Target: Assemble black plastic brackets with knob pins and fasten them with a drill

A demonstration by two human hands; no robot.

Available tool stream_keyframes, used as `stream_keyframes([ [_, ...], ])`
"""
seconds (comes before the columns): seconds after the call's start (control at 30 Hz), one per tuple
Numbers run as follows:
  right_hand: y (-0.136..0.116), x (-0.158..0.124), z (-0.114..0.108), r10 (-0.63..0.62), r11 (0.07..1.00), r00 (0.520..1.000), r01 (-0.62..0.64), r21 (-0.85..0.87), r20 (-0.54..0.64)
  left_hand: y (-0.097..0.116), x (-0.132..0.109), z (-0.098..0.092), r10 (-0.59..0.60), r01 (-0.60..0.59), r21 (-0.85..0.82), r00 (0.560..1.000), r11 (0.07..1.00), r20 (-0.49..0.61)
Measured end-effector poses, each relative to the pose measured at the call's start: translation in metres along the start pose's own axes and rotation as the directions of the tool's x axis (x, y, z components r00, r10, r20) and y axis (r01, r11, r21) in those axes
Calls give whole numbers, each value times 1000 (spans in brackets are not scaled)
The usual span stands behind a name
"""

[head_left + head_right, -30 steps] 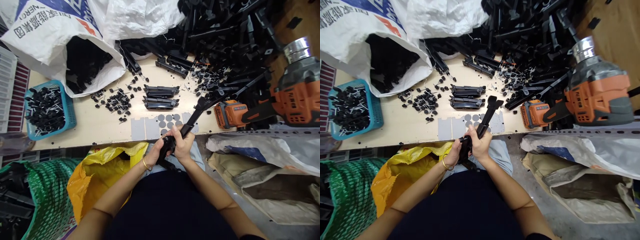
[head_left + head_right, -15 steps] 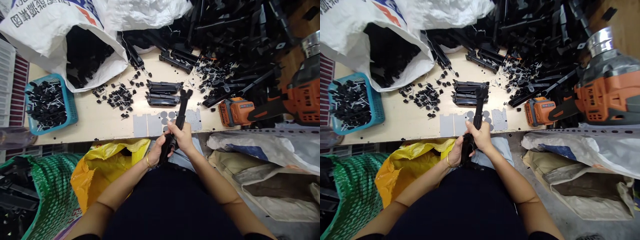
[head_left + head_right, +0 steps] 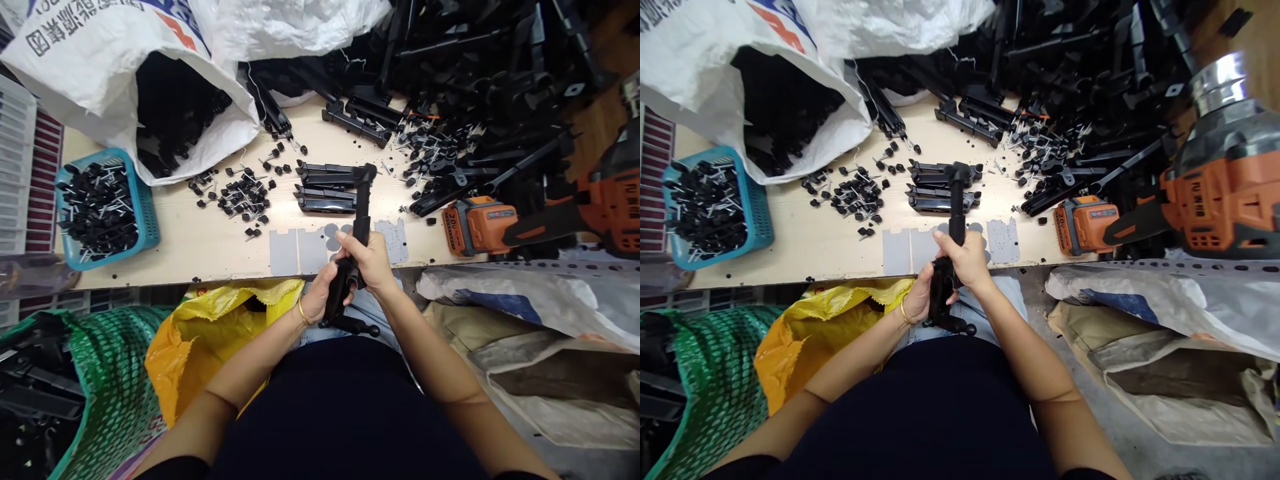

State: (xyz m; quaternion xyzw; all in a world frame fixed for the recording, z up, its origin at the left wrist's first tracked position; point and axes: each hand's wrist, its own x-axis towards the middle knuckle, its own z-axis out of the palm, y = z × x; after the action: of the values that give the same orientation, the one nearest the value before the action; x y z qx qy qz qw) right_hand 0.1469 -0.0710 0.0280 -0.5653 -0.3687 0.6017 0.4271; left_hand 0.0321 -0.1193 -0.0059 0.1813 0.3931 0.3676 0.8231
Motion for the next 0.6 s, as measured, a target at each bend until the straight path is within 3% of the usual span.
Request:
stream_keyframes([
  [0.07,9,5,-6,31,997,989,-20,75,-146,11,2,-6,-2,-20,240,996,971,91],
  [0.13,17,10,-12,29,990,944,19,139,-330,20,-1,-8,30,-169,574,969,801,243],
  [0.2,23,18,-14,27,979,878,73,189,-478,21,-6,-1,101,-342,837,938,428,332],
  [0.27,25,24,-12,50,966,840,97,241,-541,13,-8,12,252,-286,958,929,20,272],
  [0.3,25,26,-11,59,961,836,100,258,-546,8,-6,19,351,-193,976,911,-103,218],
  [0.33,24,26,-10,51,962,841,103,253,-538,4,-2,23,439,-113,981,882,-158,172],
  [0.4,19,20,-13,-8,983,892,91,162,-452,1,9,24,535,-52,989,836,-136,118],
  [0.5,2,-1,-37,-163,972,967,123,-201,-195,17,20,4,527,-104,994,843,-33,106],
  [0.53,-6,-9,-47,-238,916,962,177,-360,-132,26,18,-5,508,-108,994,856,-14,101],
  [0.6,-24,-23,-65,-438,697,899,322,-641,-25,43,8,-20,460,-126,992,882,12,106],
])
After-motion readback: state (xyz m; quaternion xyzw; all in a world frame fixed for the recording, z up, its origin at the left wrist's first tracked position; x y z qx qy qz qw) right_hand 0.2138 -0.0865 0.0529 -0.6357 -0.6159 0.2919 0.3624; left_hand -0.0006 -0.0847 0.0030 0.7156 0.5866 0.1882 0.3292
